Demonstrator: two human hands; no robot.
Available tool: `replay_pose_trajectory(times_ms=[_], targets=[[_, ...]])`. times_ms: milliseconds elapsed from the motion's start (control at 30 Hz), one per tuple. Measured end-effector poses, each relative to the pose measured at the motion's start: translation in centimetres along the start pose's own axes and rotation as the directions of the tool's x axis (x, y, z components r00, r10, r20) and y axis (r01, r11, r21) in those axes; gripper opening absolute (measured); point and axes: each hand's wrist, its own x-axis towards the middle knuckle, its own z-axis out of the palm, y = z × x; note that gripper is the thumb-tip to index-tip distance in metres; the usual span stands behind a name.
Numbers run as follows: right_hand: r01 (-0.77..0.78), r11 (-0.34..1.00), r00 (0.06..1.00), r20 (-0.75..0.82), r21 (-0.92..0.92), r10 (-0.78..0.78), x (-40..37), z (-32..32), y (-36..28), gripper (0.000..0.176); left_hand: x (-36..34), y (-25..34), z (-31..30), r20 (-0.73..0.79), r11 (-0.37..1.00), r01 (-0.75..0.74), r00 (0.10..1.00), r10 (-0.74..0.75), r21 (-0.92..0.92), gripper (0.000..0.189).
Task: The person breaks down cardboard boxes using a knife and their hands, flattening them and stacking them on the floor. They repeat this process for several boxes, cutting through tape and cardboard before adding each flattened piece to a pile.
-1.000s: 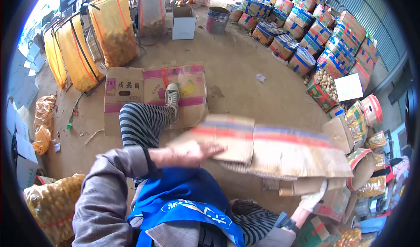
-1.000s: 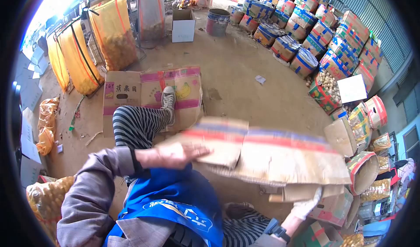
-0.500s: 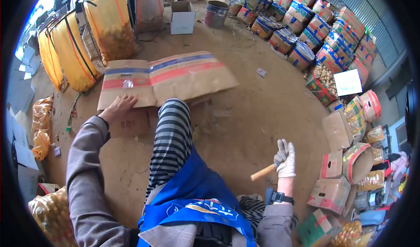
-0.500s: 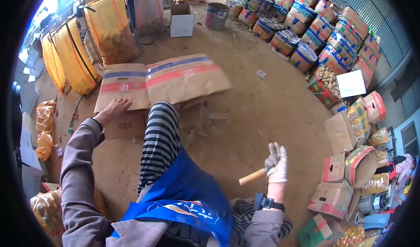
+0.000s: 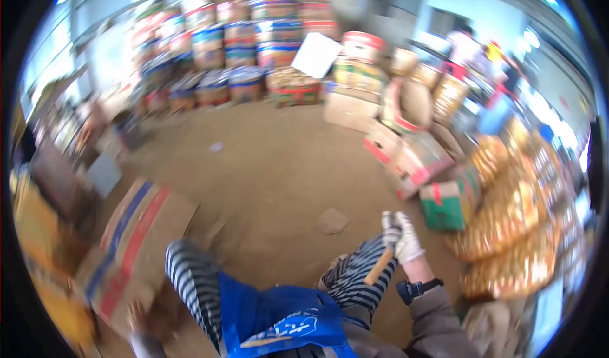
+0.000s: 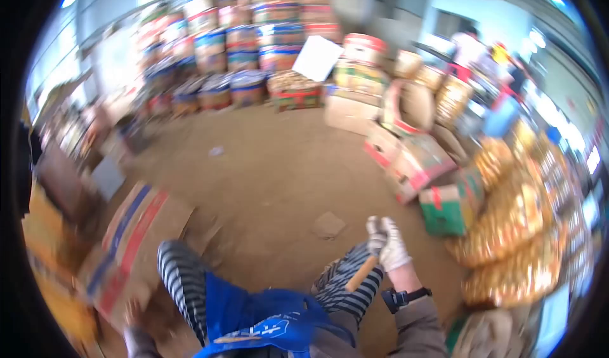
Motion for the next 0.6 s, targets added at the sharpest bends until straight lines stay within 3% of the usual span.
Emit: replay_pose_trajectory(times_ms=[33,100,167,200,233,333,400,433,500,567,600], targets=[[-0.098,0.995,0.995,0.02,0.028,0.097,-0.6,-0.4,1.1,0.029,0.6,0.3,0.2,0.1,0.996,0.063,0.993,-0.056,-0.067,0.054],[-0.237,0.971,0.97,0.054,-0.036,0.239,-2.3,-0.5,5.6,0.028,0.7,0.8,1.4,0.425,0.959,-0.025,0.899,-0.102,0.283,0.1],[-0.338,0.926,0.937,0.038,-0.166,0.349,-4.7,1.7,11.3,0.028,-1.9,5.8,-7.1,0.494,0.942,-0.023,0.855,-0.156,0.336,0.111],[-0.445,0.844,0.891,-0.059,-0.3,0.45,-6.7,4.1,12.6,0.028,-3.3,8.4,-11.5,0.527,0.932,-0.025,0.83,-0.183,0.362,0.117],[-0.551,0.73,0.829,-0.172,-0.404,0.532,-7.7,6.3,13.8,0.028,-3.4,8.8,-12.8,0.505,0.954,-0.023,0.852,-0.137,0.297,0.109],[-0.764,0.599,0.634,-0.103,-0.241,0.767,-8.5,6.2,17.9,0.032,-3.7,9.6,-15.7,0.438,0.989,-0.037,0.898,-0.03,0.143,0.091],[-0.87,0.437,0.466,-0.087,-0.229,0.881,-6.9,5.7,17.2,0.033,-2.8,9.1,-13.3,0.406,0.994,-0.027,0.914,-0.018,0.106,0.083],[-0.796,0.429,0.521,-0.122,-0.426,0.845,-5.7,6.1,16.5,0.032,-2.4,8.7,-12.1,0.395,0.996,-0.022,0.919,-0.015,0.089,0.079],[-0.662,0.56,0.686,-0.101,-0.499,0.721,-3.9,7.3,15.5,0.027,-0.8,7.3,-9.5,0.38,0.998,0.005,0.925,-0.031,0.068,0.072],[-0.608,0.617,0.762,-0.149,-0.5,0.63,-1.5,8.0,14.7,0.024,1.3,5.1,-6.4,0.378,0.999,0.03,0.925,-0.044,0.044,0.064],[-0.633,0.627,0.755,-0.183,-0.455,0.629,-0.1,8.3,14.3,0.025,2.5,3.5,-4.5,0.368,0.999,0.025,0.929,-0.034,0.027,0.061]])
